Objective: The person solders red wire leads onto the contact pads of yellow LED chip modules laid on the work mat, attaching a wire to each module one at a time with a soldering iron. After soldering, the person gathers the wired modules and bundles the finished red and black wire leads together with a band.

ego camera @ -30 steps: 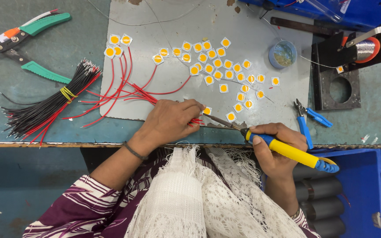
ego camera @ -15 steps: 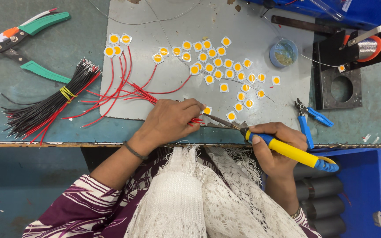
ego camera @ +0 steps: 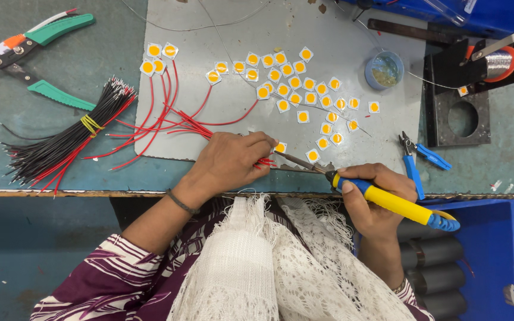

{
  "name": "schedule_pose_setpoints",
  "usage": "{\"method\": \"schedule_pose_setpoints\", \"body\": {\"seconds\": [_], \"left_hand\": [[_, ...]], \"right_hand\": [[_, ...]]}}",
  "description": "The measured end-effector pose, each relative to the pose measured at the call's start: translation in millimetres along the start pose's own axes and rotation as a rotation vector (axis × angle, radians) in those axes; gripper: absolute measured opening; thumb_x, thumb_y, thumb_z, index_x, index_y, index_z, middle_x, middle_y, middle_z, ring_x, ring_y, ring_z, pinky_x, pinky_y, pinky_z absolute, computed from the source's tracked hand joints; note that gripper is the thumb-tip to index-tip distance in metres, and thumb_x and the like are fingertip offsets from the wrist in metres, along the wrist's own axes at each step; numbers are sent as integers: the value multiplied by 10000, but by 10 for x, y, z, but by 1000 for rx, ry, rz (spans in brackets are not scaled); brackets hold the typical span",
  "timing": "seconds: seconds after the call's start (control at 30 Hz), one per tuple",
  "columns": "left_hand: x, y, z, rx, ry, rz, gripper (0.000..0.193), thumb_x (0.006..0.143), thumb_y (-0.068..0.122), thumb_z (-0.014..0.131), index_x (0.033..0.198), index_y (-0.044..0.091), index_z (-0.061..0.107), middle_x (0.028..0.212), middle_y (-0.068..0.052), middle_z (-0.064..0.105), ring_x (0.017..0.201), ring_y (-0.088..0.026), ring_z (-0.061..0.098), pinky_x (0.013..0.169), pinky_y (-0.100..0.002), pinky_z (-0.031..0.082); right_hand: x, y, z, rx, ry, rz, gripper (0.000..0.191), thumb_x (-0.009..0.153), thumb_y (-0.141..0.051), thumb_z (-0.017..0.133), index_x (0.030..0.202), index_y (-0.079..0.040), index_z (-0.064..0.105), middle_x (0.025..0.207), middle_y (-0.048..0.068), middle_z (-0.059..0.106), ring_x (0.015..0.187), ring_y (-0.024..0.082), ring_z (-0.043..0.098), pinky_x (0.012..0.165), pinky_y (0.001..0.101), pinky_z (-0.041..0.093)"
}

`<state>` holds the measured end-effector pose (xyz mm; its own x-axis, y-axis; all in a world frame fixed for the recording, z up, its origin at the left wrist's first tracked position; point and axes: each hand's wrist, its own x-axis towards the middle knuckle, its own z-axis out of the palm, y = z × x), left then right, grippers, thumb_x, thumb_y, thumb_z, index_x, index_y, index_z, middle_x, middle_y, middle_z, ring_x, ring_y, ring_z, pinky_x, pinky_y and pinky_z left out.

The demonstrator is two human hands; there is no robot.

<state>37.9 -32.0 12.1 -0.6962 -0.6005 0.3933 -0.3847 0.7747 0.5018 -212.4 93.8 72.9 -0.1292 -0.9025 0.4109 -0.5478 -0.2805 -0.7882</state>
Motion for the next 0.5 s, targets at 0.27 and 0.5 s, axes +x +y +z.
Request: {"method": "schedule_pose_setpoints", "body": {"seconds": [0.27,0.5], "left_hand": [[-32,-19,8,-5,10,18,237,807,229,766,982,73,725,1089,16,722,728,-231,700,573,-380,521],[-28,-24,5,-6,5,8,224,813,233,768,965,74,726,1086,18,723,728,-228,702,572,-377,523]], "right_hand": [[-14,5,28,-19,-14,6,152,870,-75,710,977,28,740,851,68,737,605,61,615,581,168,441],[-14,-1,35,-7,-4,24,151,878,-75,703,986,23,745,846,63,734,614,61,617,583,167,439]]}}
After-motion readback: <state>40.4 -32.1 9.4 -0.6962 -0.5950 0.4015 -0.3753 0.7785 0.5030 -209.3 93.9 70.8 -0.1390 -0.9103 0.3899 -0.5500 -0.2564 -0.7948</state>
